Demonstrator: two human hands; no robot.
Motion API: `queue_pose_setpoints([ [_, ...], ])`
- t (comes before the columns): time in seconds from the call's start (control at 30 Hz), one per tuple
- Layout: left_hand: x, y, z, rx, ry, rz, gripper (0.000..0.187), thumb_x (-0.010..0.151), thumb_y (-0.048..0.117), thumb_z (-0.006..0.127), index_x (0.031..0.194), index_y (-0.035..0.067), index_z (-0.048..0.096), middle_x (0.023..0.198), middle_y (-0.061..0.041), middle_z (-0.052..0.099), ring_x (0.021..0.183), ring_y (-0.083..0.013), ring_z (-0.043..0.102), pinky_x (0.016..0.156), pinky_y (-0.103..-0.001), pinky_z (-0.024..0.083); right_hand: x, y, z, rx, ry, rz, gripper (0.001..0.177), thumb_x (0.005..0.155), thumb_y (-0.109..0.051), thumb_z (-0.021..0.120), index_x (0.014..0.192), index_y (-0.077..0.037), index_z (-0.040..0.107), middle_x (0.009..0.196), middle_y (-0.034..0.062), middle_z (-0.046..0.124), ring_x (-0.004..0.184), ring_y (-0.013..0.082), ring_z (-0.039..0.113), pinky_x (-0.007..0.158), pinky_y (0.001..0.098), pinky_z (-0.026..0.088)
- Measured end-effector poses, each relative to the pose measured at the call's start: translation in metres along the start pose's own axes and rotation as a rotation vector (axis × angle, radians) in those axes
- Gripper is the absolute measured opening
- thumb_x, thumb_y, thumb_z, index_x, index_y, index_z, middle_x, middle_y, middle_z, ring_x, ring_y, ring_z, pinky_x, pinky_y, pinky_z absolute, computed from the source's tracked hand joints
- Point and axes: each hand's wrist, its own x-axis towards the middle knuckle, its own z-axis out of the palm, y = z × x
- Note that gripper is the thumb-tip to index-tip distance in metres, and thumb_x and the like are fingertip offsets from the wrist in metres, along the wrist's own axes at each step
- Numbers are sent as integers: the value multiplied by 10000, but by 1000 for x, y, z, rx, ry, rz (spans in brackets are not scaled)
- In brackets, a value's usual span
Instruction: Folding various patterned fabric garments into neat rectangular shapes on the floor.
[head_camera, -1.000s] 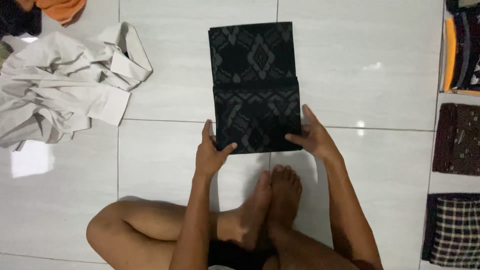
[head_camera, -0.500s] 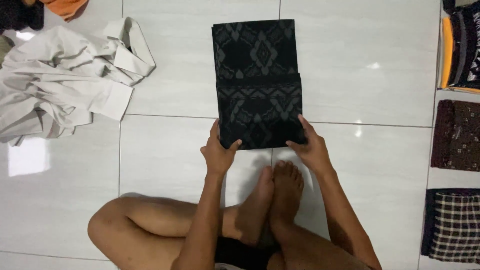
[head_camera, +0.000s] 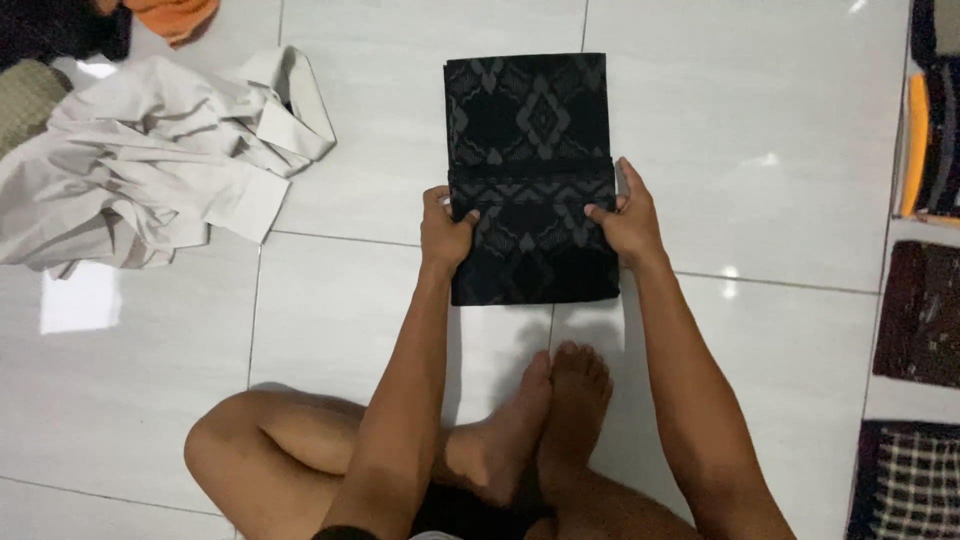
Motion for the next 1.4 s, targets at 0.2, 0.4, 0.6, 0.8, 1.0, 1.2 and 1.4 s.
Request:
queue_pose_setpoints([
  [0.2,66,37,2,-239,-108,131,650,952,84,700,1495,83,342,1154,-146,745,1026,-275,718,862,-374,585,61,-14,-7,245,15,-180,937,896,-11,811,1624,-113,230,1209,123,715,1115,201,702,950,316,601],
  [0.4,-52,112,-75,-265,-204,486,664,938,-65,683,1502,3,341,1323,-294,620,1273,-389,580,1059,-538,484,-31,-71,-13,271,21,-106,762,756,35,851,1434,-122,540,1176,76,718,1160,225,683,1017,404,549],
  [0.6,-141,14,-134,2,-272,527,275,802,-44,758,1029,111,768,995,-82,772,1228,-326,634,1108,-470,427,-140,-4,-2,91,-508,-699,759,822,-818,562,928,-101,788,871,37,726,842,189,678,819,304,498],
  [0.8,-169,-49,-193,153,-228,580,347,718,-80,783,1021,89,779,922,-68,831,1202,-391,647,1089,-524,420,-201,21,69,-160,-745,-774,212,922,-266,620,1016,-126,748,944,75,683,874,288,651,827,410,498],
  [1.0,-165,-77,-200,399,104,185,389,975,144,580,1355,65,607,1285,-200,648,1230,-415,607,1065,-560,451,-76,3,69,-764,-270,-985,291,839,-173,685,1102,-63,746,1113,208,728,1094,404,678,977,519,514],
  [1.2,-145,-6,-37,1442,8,408,601,1046,369,439,1593,138,346,1700,-120,215,1564,-343,134,1212,-571,81,-45,-20,125,-894,-182,-1441,514,1009,-214,542,1501,-80,478,1588,152,459,1420,407,459,1149,577,353],
  [1.4,-82,-65,-57,890,152,723,635,955,377,622,1552,284,427,1662,-97,315,1526,-367,294,1168,-624,314,-89,26,110,-1134,-7,-1040,553,1069,-364,432,1578,-149,423,1696,116,265,1525,464,217,1210,640,195],
])
